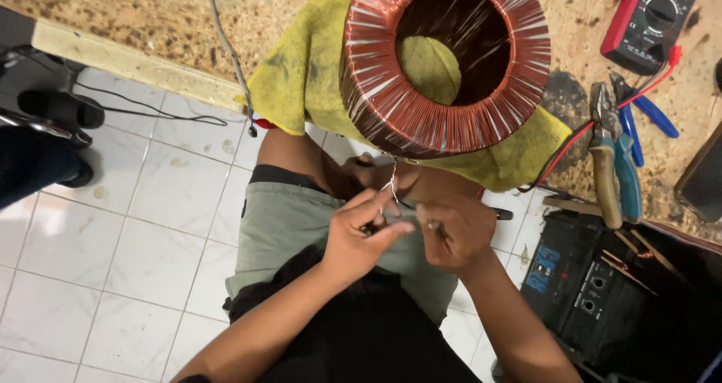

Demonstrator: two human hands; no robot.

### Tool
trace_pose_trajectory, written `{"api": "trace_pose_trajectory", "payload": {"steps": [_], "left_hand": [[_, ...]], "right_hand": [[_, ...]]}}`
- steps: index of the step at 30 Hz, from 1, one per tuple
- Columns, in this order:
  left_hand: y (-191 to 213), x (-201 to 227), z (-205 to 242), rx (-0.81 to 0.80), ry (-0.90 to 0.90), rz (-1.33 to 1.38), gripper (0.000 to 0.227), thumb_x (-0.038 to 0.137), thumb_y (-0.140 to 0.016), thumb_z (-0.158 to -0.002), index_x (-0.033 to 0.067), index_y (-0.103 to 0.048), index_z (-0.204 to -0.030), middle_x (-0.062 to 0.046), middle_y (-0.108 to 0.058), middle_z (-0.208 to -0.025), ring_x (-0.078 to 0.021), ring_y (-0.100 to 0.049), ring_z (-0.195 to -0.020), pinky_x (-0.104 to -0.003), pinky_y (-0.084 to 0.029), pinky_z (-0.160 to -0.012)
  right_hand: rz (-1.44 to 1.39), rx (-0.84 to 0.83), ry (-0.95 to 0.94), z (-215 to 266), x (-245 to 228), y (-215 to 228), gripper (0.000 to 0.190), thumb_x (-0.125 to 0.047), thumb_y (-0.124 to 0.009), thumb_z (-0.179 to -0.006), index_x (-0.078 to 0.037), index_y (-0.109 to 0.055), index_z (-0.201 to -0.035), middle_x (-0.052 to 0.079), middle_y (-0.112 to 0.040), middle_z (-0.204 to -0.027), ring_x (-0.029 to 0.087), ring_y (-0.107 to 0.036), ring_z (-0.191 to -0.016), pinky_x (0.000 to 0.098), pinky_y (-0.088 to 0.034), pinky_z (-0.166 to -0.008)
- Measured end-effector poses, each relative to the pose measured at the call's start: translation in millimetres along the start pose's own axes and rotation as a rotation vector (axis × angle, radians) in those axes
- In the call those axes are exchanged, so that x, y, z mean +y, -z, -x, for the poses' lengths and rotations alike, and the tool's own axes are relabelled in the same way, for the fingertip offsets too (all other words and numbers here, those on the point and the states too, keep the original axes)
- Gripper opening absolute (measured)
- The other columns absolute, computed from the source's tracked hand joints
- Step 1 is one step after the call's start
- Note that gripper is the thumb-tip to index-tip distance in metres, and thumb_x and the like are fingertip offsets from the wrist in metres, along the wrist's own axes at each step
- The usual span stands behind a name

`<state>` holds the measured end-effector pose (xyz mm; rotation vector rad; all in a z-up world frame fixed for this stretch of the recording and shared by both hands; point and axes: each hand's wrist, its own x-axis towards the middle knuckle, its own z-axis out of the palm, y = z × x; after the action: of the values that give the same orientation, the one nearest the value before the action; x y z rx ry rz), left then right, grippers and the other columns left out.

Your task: The person sits on the floor and uses pliers and scissors to strip and trim the ends of copper wires attached to a large toroidal coil. They repeatedly twist and cut the wire ends to prepare them for connection.

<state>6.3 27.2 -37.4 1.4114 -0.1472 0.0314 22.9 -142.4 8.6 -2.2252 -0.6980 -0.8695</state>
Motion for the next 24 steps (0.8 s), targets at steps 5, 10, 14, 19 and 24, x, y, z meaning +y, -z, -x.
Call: {"api": "trace_pose_trajectory", "payload": {"steps": [5, 10, 14, 19, 24], "left_hand": [[-6, 15, -4, 0.022, 0.08, 0.142, 0.03, -0.003, -0.067, -0.095, 0.0046, -0.074, -0.123, -0.014, -0.07, -0.074, -0.014, -0.056, -0.049, -0.028, -0.049, -0.048], [-11, -3, -1, 0.078, 0.152, 0.334, 0.031, -0.007, -0.068, -0.093, 0.0007, -0.071, -0.122, -0.016, -0.068, -0.071, -0.009, -0.054, -0.041, -0.025, -0.047, -0.039], [-13, -25, 4, 0.135, 0.083, 0.344, 0.025, -0.007, -0.075, -0.088, 0.0015, -0.077, -0.112, -0.013, -0.069, -0.07, -0.0118, -0.058, -0.038, -0.026, -0.047, -0.036], [-16, -26, 0, 0.143, 0.107, 0.382, 0.026, -0.009, -0.076, -0.086, -0.0004, -0.077, -0.11, -0.014, -0.066, -0.064, -0.0168, -0.06, -0.037, -0.029, -0.049, -0.037], [-21, -22, 2, 0.134, 0.123, 0.38, 0.011, -0.007, -0.078, -0.085, -0.0008, -0.081, -0.094, -0.011, -0.06, -0.052, -0.016, -0.057, -0.037, -0.029, -0.043, -0.037]], "right_hand": [[0.056, -0.044, -0.004, -3, 9, -1, 0.011, -0.007, -0.066, -0.09, -0.008, -0.073, -0.083, 0.003, -0.063, -0.069, 0.026, -0.06, -0.051, 0.0346, -0.054, -0.054], [0.11, -0.116, 0.083, -30, 3, 3, 0.019, -0.004, -0.056, -0.096, -0.011, -0.072, -0.089, 0.003, -0.061, -0.067, 0.024, -0.058, -0.052, 0.0316, -0.054, -0.052], [0.121, -0.312, 0.152, -34, -7, 20, 0.02, 0.0, -0.055, -0.086, -0.014, -0.068, -0.082, 0.002, -0.058, -0.067, 0.023, -0.054, -0.052, 0.0332, -0.051, -0.051], [0.275, -0.381, 0.197, -58, -8, 28, 0.021, 0.0, -0.059, -0.082, -0.015, -0.071, -0.089, 0.005, -0.061, -0.073, 0.025, -0.056, -0.057, 0.0348, -0.05, -0.053], [0.365, -0.614, 0.267, -70, -16, 33, 0.009, -0.008, -0.057, -0.087, -0.014, -0.06, -0.081, 0.004, -0.061, -0.077, 0.025, -0.064, -0.065, 0.0366, -0.052, -0.055]]}}
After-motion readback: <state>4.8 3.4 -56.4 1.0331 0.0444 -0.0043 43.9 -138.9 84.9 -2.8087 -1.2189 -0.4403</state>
